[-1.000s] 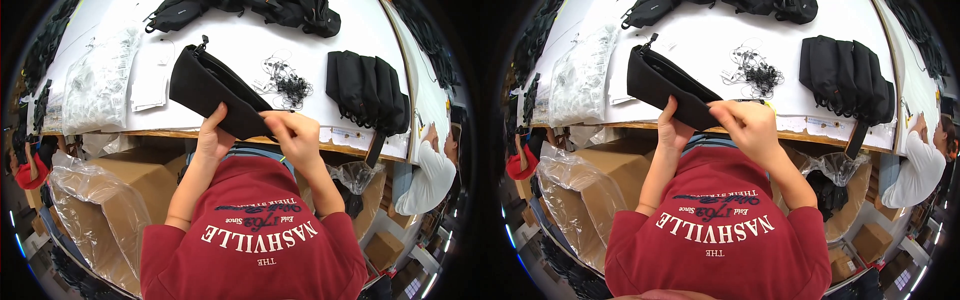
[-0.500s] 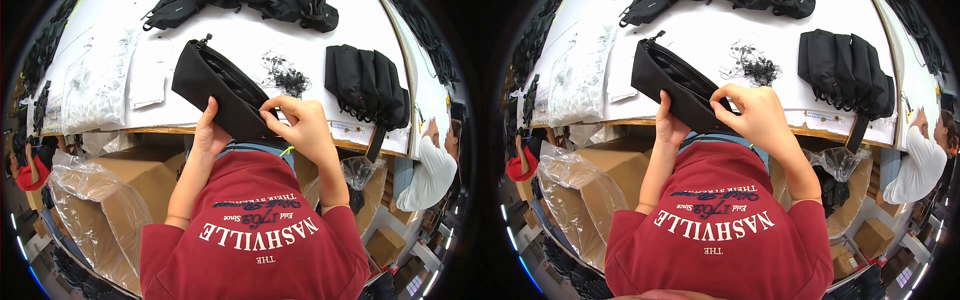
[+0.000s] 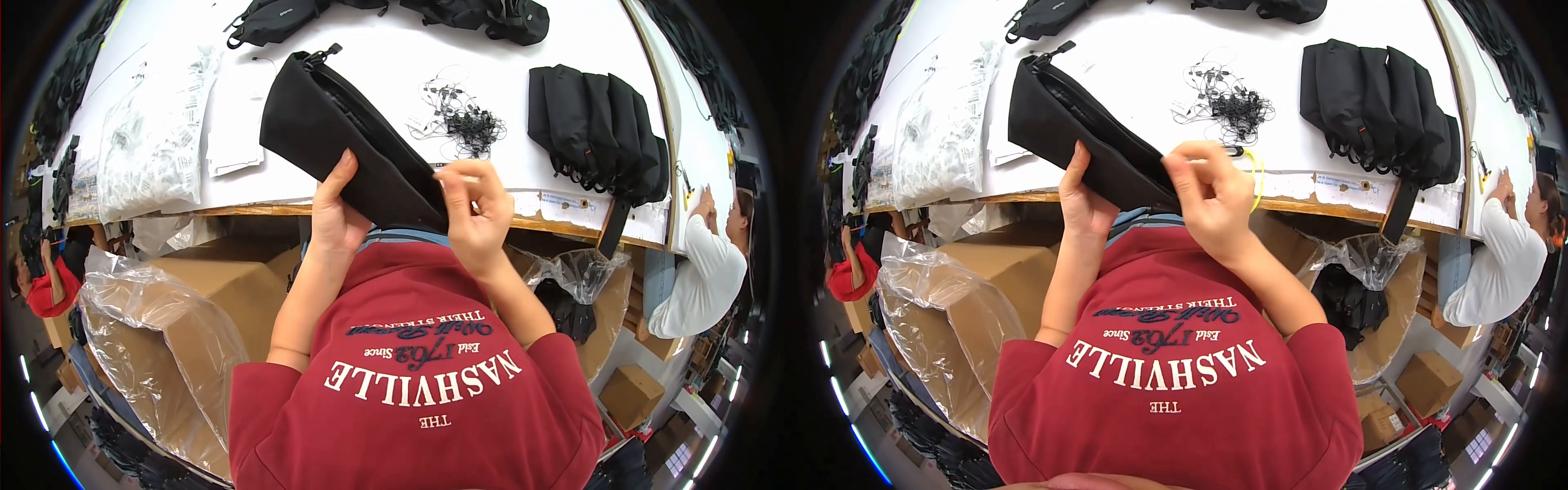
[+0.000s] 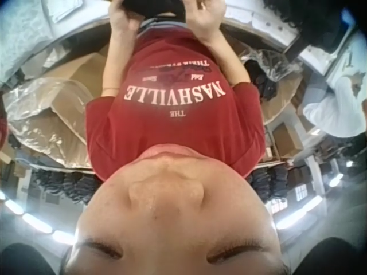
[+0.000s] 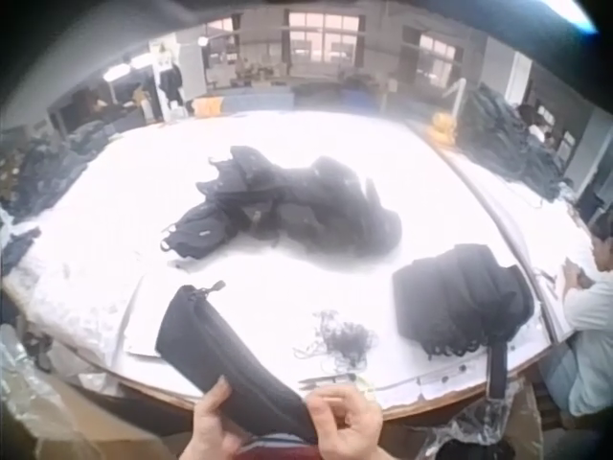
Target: Insert informational cards into black zippered pouches and organize them on a workspace.
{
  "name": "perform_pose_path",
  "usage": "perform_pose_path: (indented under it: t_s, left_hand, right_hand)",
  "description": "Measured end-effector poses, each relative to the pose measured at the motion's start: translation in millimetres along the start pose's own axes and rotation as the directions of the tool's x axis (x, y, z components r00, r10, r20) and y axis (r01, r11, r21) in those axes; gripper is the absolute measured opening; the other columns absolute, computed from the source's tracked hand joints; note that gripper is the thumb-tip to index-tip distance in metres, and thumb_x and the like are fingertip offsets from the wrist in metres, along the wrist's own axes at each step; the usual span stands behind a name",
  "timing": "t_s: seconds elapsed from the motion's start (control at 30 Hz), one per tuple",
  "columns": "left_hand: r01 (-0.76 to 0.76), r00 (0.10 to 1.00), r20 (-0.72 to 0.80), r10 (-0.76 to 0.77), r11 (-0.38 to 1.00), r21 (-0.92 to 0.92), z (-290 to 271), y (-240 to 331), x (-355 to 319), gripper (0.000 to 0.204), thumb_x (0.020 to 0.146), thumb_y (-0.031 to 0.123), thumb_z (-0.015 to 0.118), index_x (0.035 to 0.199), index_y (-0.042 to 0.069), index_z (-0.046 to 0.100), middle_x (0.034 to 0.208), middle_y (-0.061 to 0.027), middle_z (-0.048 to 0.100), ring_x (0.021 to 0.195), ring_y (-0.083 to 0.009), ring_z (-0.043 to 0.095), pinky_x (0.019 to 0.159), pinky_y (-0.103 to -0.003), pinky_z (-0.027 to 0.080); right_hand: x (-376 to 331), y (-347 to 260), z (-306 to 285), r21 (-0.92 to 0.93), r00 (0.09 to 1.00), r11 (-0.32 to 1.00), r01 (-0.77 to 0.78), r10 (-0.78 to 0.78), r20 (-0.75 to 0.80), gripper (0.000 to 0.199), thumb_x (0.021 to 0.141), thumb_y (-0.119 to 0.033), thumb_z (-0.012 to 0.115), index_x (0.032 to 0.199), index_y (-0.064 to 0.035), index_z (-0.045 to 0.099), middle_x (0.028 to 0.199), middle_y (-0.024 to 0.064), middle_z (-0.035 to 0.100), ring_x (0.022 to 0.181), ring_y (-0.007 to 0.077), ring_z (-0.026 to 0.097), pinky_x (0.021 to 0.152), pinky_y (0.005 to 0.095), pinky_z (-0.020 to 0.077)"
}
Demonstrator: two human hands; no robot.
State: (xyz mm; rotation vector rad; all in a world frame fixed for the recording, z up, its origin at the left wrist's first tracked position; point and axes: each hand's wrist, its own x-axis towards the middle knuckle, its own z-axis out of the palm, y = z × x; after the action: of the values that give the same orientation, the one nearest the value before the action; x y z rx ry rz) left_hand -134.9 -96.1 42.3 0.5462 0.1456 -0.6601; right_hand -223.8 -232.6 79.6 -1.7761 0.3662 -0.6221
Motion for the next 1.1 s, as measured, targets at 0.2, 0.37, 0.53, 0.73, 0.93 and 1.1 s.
perform_pose_path:
  t_s: [0.2,0.37,0.53,0.73,0.93,1.1]
  left_hand:
    - [-0.001,1.000,-0.030,0.010,0.951,0.308,15.3,7.8,1.1,0.033,0.088,0.017,0.060,0.117,0.002,0.056,0.108,-0.0103,0.064,0.095,-0.0213,0.064,0.085,-0.035,0.052]
    - [0.238,0.964,0.030,-0.266,0.904,0.354,17.8,4.1,-6.0,0.045,0.082,0.017,0.067,0.119,-0.003,0.052,0.102,-0.0110,0.063,0.088,-0.0174,0.064,0.078,-0.029,0.053]
    - [0.404,0.900,0.024,-0.436,0.853,0.331,2.0,3.7,-11.2,0.049,0.079,0.016,0.068,0.121,-0.002,0.051,0.109,-0.0112,0.062,0.095,-0.0194,0.063,0.084,-0.031,0.052]
    - [0.343,0.877,0.206,-0.435,0.865,0.368,-9.8,12.9,26.3,0.054,0.080,0.024,0.069,0.126,0.002,0.050,0.109,-0.0076,0.062,0.099,-0.0162,0.061,0.087,-0.029,0.049]
    - [0.195,0.864,0.241,-0.442,0.736,0.649,14.7,12.5,63.8,0.036,0.086,0.022,0.064,0.115,0.001,0.059,0.095,-0.0033,0.065,0.086,-0.0093,0.062,0.077,-0.023,0.050]
    - [0.256,0.886,0.264,-0.380,0.878,0.404,7.2,0.4,79.1,0.027,0.088,0.021,0.063,0.107,0.002,0.061,0.089,-0.0041,0.068,0.075,-0.0091,0.064,0.070,-0.021,0.051]
  right_hand:
    - [19.5,24.8,-15.8,0.047,0.989,0.999,-0.008,0.001,0.151,0.012,0.091,-0.013,0.060,0.088,-0.0017,0.059,0.064,-0.0009,0.052,0.055,0.0022,0.042,0.050,0.0202,0.0331]
    - [56.0,-0.8,-22.3,-0.005,0.988,0.989,0.151,-0.151,0.034,0.015,0.084,-0.012,0.065,0.097,-0.0044,0.062,0.090,0.0039,0.064,0.062,0.0080,0.050,0.054,0.0208,0.0406]
    - [51.5,3.3,-31.2,-0.126,0.973,0.981,0.147,-0.121,0.198,0.014,0.083,-0.012,0.067,0.094,-0.0042,0.063,0.079,0.0040,0.063,0.059,0.0078,0.050,0.049,0.0212,0.0385]
    - [43.9,7.9,-29.7,-0.285,0.954,0.935,0.212,-0.135,0.268,0.012,0.082,-0.012,0.067,0.092,-0.0065,0.063,0.074,0.0040,0.062,0.053,0.0150,0.054,0.048,0.0266,0.0413]
    - [50.6,-0.8,-36.2,-0.493,0.895,0.750,0.442,-0.329,0.302,0.012,0.079,-0.011,0.066,0.090,-0.0100,0.063,0.072,0.0038,0.055,0.060,0.0224,0.057,0.051,0.0316,0.0439]
    - [40.2,-4.6,-32.1,-0.296,0.843,0.824,0.484,-0.347,0.411,0.015,0.075,-0.006,0.065,0.089,-0.0096,0.062,0.071,0.0039,0.054,0.061,0.0225,0.057,0.052,0.0335,0.0436]
